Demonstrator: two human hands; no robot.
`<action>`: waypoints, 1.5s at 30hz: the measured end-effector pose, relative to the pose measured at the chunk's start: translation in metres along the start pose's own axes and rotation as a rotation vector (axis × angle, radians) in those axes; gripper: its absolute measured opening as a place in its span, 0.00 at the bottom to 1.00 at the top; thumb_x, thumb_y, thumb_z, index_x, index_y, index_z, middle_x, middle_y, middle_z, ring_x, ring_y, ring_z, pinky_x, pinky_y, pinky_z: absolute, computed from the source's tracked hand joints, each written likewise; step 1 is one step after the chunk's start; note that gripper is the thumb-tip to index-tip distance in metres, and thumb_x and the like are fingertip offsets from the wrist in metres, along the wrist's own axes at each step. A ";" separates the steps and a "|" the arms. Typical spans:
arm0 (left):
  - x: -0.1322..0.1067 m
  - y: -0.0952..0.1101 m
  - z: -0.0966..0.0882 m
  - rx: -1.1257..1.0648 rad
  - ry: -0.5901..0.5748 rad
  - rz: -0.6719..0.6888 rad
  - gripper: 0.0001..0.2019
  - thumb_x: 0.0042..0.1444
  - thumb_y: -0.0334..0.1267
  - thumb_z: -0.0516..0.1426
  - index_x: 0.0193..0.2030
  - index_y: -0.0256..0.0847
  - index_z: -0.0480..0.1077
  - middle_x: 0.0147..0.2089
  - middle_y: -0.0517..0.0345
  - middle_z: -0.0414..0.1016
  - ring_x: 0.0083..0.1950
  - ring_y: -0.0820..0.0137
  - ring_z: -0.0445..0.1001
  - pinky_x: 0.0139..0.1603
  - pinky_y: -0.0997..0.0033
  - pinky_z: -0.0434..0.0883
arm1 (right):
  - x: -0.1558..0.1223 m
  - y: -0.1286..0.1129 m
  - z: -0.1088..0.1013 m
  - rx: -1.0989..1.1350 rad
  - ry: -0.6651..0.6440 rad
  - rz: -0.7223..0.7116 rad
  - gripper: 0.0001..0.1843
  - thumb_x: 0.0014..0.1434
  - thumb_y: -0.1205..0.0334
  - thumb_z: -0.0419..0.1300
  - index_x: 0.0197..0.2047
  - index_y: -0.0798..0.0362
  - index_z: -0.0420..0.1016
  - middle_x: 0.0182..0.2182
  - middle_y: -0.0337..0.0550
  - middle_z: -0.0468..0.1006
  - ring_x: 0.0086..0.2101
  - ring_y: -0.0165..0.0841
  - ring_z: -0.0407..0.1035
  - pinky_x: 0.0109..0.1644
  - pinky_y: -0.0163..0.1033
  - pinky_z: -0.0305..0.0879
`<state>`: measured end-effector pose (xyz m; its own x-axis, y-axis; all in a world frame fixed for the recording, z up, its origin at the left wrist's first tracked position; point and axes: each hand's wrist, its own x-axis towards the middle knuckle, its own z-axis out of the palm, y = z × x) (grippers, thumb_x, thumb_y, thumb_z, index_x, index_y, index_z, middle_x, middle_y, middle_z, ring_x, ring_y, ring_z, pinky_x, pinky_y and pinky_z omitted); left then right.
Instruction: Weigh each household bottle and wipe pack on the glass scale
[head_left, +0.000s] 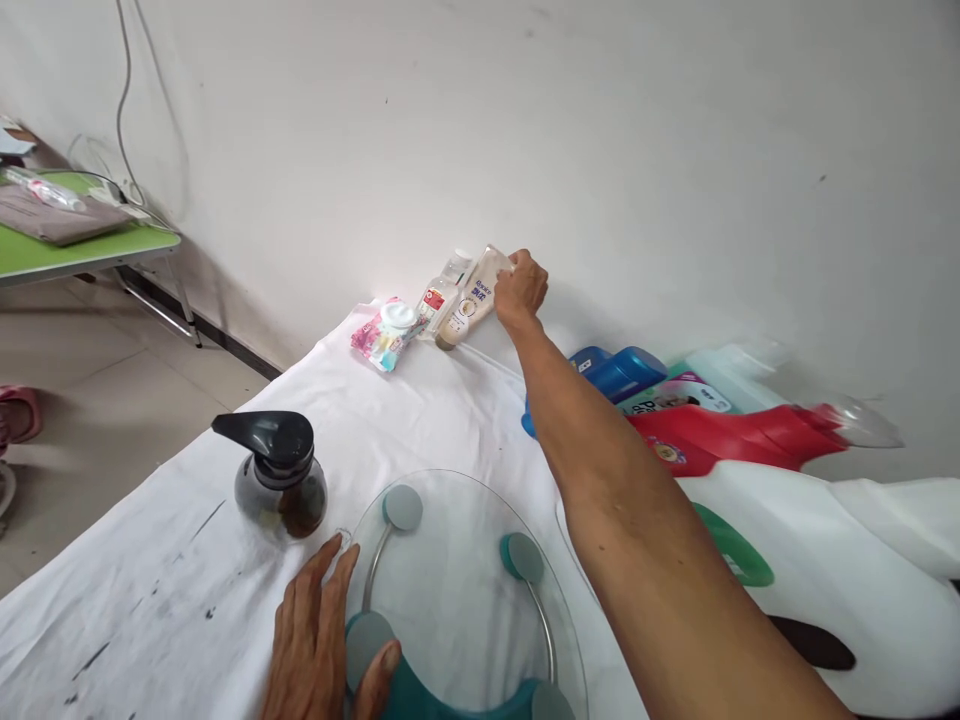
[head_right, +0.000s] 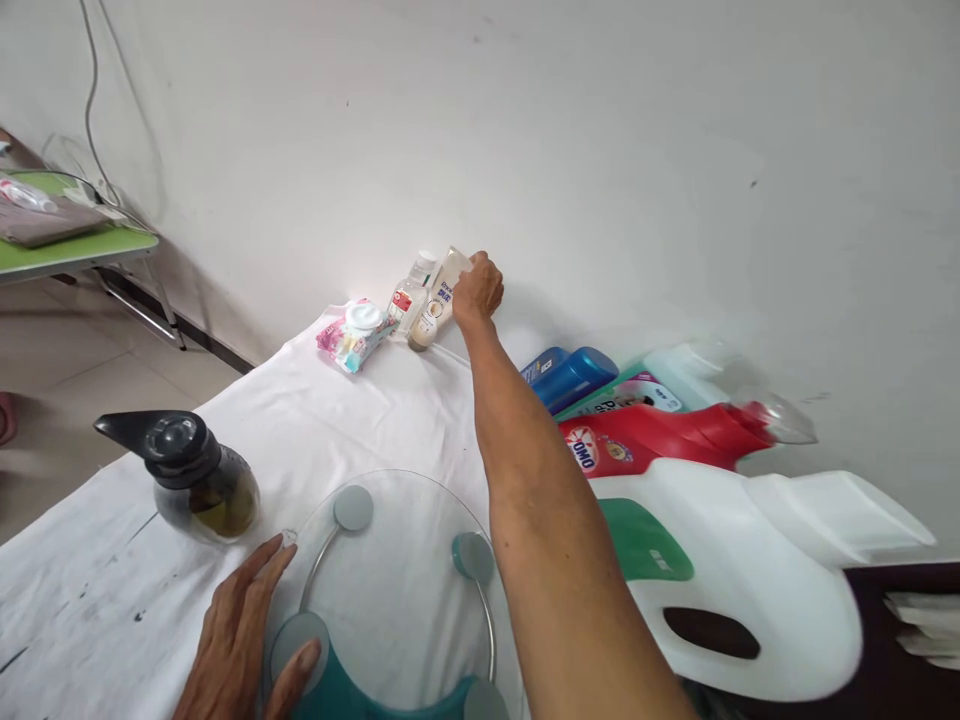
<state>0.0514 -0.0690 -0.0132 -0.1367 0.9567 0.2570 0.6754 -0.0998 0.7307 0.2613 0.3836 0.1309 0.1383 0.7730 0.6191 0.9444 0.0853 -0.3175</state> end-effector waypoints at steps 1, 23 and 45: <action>0.000 0.002 -0.001 -0.006 0.000 -0.004 0.25 0.75 0.44 0.51 0.76 0.48 0.55 0.74 0.39 0.64 0.72 0.44 0.68 0.64 0.32 0.75 | -0.004 0.002 -0.007 -0.003 0.004 0.019 0.11 0.63 0.67 0.54 0.47 0.51 0.74 0.46 0.53 0.79 0.49 0.46 0.72 0.57 0.53 0.67; 0.011 -0.008 -0.026 0.016 -0.058 0.197 0.28 0.75 0.51 0.51 0.73 0.36 0.55 0.71 0.31 0.62 0.71 0.46 0.64 0.69 0.33 0.69 | -0.262 -0.049 -0.270 0.277 0.004 -0.191 0.04 0.65 0.52 0.68 0.38 0.40 0.82 0.33 0.36 0.81 0.37 0.40 0.78 0.44 0.48 0.78; 0.014 -0.015 -0.027 -0.033 -0.111 0.151 0.28 0.74 0.54 0.52 0.71 0.39 0.57 0.69 0.37 0.64 0.70 0.50 0.66 0.71 0.38 0.66 | -0.347 -0.025 -0.280 0.632 0.151 0.183 0.20 0.72 0.39 0.50 0.51 0.32 0.82 0.43 0.42 0.80 0.43 0.46 0.80 0.43 0.55 0.79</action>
<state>0.0199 -0.0613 -0.0034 0.0464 0.9543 0.2953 0.6576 -0.2517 0.7101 0.2734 -0.0625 0.1247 0.3632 0.7178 0.5940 0.5522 0.3477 -0.7578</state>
